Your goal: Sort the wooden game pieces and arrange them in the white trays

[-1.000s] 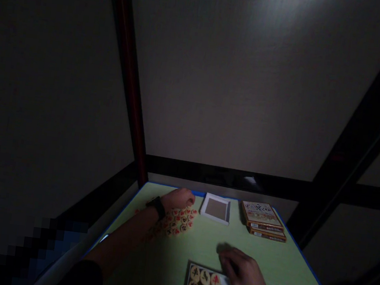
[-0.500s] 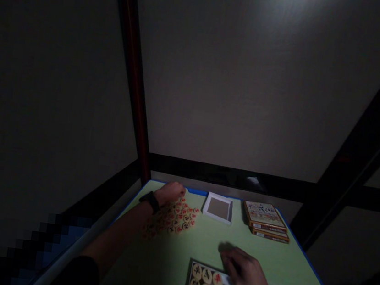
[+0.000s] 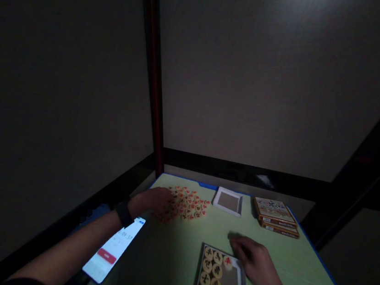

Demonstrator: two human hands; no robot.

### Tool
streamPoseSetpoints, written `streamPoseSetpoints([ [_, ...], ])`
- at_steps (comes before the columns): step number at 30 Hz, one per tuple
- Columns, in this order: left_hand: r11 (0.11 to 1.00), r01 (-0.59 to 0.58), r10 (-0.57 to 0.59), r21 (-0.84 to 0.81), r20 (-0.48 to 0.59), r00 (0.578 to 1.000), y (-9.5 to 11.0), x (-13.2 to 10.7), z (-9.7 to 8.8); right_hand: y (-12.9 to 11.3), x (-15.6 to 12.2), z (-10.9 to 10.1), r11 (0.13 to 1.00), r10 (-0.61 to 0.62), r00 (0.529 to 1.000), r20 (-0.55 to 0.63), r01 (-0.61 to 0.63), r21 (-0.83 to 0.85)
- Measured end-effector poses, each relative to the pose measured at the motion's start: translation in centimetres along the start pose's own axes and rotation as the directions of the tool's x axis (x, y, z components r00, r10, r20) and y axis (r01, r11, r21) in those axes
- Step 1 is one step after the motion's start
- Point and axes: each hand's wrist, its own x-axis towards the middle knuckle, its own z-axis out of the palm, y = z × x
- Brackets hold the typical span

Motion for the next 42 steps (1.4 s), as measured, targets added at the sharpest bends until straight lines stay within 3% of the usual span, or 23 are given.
streamPoseSetpoints([
  [5,0.982,0.189,-0.188,0.002,0.054,0.981,1.2,-2.2,0.7,-0.3,0.2,-0.1,0.999,-0.001,1.0,0.003,0.001,-0.033],
  [9,0.96,0.278,-0.279,0.029,0.062,0.958,0.8,-2.7,1.2,-0.4,0.3,-0.1,0.998,-0.005,1.0,-0.002,0.005,-0.059],
  [15,0.952,0.3,-0.296,-0.056,0.077,0.952,-0.7,-2.2,2.1,-0.8,0.4,-0.2,0.992,-0.034,0.999,0.004,0.035,-0.123],
  [25,0.95,0.294,-0.3,-0.11,-0.044,0.953,-0.7,-2.3,2.1,-1.6,0.5,-0.6,0.98,-0.059,0.998,0.021,0.062,-0.188],
  [35,0.925,0.361,-0.369,-0.115,-0.056,0.928,-2.4,-2.7,1.6,-1.3,0.6,-0.4,0.981,-0.066,0.998,0.016,0.067,-0.184],
  [42,0.908,0.399,-0.405,-0.131,-0.022,0.914,-1.8,-2.2,2.2,-1.1,0.5,-0.4,0.978,-0.066,0.998,0.015,0.067,-0.197],
])
